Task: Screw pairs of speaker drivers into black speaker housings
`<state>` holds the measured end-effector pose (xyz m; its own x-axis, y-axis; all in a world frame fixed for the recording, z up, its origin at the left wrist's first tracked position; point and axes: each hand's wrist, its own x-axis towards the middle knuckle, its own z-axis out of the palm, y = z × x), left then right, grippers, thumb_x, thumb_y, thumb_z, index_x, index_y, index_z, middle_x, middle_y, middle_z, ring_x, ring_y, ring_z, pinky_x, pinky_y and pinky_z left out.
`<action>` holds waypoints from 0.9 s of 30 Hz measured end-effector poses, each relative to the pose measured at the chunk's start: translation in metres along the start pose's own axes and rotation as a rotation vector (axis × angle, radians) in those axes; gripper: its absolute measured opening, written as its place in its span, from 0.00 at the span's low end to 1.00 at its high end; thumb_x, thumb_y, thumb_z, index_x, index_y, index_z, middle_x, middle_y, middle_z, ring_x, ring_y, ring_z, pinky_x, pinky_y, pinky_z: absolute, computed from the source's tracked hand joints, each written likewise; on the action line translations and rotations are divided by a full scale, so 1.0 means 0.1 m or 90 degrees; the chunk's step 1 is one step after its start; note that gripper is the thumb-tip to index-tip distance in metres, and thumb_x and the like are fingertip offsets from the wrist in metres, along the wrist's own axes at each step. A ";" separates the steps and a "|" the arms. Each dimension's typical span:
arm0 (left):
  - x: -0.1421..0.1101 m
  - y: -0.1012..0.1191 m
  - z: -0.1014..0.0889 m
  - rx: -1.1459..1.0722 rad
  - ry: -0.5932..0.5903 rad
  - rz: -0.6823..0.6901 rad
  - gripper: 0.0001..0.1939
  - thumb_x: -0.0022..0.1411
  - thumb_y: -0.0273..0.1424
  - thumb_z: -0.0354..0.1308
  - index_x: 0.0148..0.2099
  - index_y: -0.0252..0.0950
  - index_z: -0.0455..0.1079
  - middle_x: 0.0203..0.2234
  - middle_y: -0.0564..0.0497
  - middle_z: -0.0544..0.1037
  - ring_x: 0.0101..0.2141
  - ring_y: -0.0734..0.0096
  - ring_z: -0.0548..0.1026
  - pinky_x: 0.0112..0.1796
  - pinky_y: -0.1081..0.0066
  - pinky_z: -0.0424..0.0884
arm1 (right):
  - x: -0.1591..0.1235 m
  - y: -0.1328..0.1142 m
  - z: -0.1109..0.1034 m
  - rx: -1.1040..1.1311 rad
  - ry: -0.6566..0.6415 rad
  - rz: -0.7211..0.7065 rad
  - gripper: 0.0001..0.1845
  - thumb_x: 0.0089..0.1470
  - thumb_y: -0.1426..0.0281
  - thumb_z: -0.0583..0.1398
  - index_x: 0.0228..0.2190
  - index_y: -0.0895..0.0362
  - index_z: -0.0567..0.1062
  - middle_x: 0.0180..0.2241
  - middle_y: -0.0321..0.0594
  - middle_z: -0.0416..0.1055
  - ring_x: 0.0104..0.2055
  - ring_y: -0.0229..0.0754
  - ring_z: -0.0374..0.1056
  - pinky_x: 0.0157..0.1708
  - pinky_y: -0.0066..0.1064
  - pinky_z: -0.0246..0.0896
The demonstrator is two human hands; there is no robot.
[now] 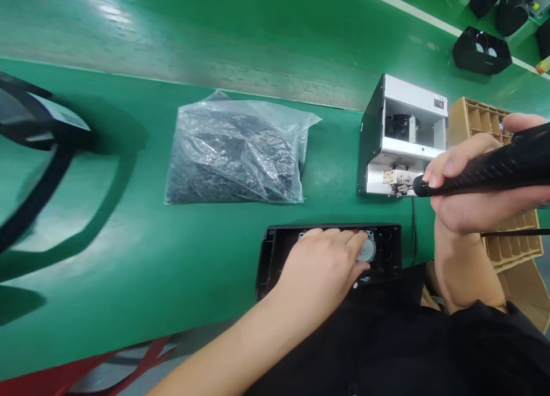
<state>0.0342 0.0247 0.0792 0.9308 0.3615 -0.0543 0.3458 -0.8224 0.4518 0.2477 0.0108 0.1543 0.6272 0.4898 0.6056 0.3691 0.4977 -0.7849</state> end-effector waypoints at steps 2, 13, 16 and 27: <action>0.00 0.00 0.00 -0.004 0.001 0.001 0.19 0.64 0.37 0.77 0.55 0.38 0.83 0.46 0.45 0.90 0.42 0.51 0.88 0.37 0.59 0.76 | 0.00 0.00 0.00 -0.011 -0.001 0.005 0.42 0.66 0.30 0.42 0.44 0.46 0.80 0.18 0.28 0.64 0.11 0.36 0.59 0.12 0.30 0.57; 0.00 0.00 -0.01 -0.008 0.009 0.005 0.20 0.63 0.37 0.78 0.54 0.37 0.82 0.45 0.45 0.90 0.41 0.51 0.87 0.37 0.57 0.77 | 0.04 0.04 -0.01 -0.008 0.021 -0.011 0.47 0.64 0.29 0.36 0.43 0.46 0.81 0.19 0.29 0.64 0.12 0.35 0.61 0.12 0.29 0.60; -0.01 0.01 -0.02 -0.006 -0.002 -0.001 0.20 0.64 0.38 0.77 0.55 0.37 0.82 0.46 0.45 0.90 0.41 0.51 0.87 0.37 0.58 0.77 | 0.03 0.04 0.00 -0.017 0.024 -0.001 0.48 0.64 0.29 0.34 0.42 0.45 0.81 0.18 0.29 0.64 0.11 0.35 0.60 0.12 0.29 0.59; 0.02 0.01 -0.05 -0.006 -0.023 -0.008 0.17 0.67 0.37 0.74 0.55 0.37 0.82 0.45 0.44 0.89 0.41 0.53 0.87 0.37 0.59 0.77 | 0.04 0.06 -0.03 -0.010 0.032 -0.005 0.48 0.64 0.29 0.35 0.43 0.47 0.81 0.18 0.29 0.65 0.11 0.35 0.60 0.12 0.29 0.59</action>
<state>0.0358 0.0264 0.0839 0.9301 0.3558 -0.0917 0.3566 -0.8139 0.4587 0.2541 0.0132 0.1516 0.6580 0.4488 0.6047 0.3844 0.4903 -0.7822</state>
